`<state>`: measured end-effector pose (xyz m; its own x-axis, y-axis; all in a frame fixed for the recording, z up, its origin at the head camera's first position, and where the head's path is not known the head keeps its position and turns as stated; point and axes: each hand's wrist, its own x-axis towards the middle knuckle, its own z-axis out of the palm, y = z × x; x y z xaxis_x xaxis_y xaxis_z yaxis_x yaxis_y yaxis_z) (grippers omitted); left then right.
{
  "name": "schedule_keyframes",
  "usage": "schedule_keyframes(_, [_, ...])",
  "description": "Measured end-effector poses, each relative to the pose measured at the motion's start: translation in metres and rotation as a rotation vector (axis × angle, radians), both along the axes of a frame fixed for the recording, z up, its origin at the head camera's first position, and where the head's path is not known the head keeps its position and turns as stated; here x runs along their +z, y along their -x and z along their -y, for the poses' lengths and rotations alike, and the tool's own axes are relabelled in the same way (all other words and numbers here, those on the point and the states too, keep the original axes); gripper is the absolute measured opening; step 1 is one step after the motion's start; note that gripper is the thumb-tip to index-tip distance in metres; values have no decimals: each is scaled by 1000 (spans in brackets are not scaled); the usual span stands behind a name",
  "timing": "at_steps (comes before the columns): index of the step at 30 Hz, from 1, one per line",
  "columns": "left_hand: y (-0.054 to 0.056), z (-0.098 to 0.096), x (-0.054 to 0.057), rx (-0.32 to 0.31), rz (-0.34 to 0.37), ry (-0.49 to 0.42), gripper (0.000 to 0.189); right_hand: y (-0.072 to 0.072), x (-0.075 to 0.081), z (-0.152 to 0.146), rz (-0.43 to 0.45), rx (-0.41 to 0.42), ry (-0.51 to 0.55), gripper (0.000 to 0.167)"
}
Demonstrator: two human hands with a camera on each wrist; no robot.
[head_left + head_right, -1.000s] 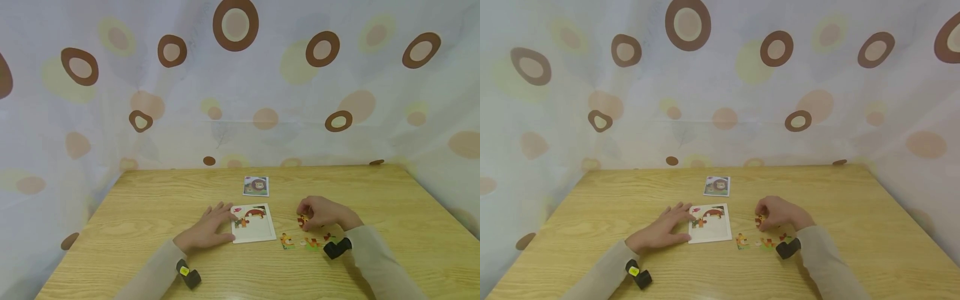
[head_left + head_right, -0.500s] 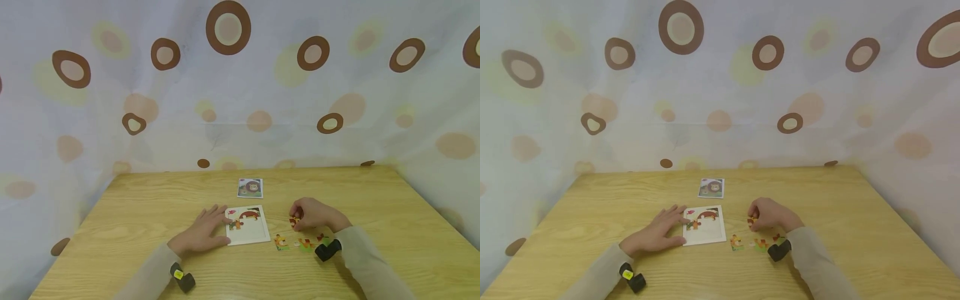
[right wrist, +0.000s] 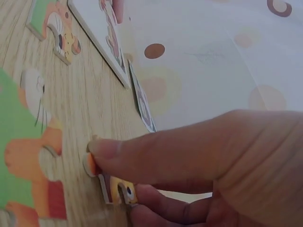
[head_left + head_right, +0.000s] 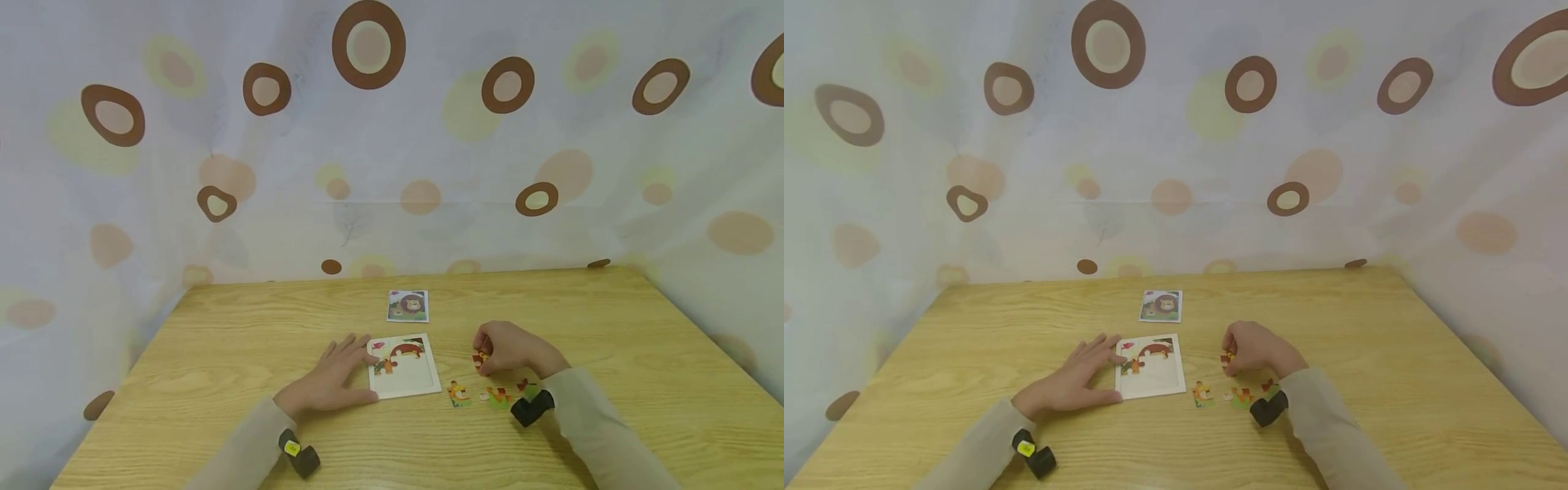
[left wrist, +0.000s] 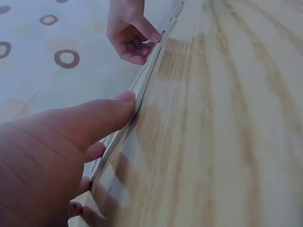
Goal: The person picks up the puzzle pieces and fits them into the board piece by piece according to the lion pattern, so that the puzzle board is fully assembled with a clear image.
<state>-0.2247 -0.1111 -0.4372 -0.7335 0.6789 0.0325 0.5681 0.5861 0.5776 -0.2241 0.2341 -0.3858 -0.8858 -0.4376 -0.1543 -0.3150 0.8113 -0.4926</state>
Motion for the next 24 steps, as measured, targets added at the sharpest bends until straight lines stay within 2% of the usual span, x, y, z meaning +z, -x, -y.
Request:
schedule_keyframes(8, [1, 1, -3, -7, 0, -11, 55, 2, 2, 0, 15, 55, 68, 18])
schedule_keyframes(16, [1, 0, -5, 2, 11, -7, 54, 11, -8, -6, -72, 139, 119, 11])
schedule_keyframes(20, [0, 1, -3, 12, 20, -5, 54, 12, -8, -4, -95, 129, 151, 7])
schedule_keyframes(24, [1, 2, -2, 11, 18, -6, 54, 15, -9, 4, -137, 101, 206, 15])
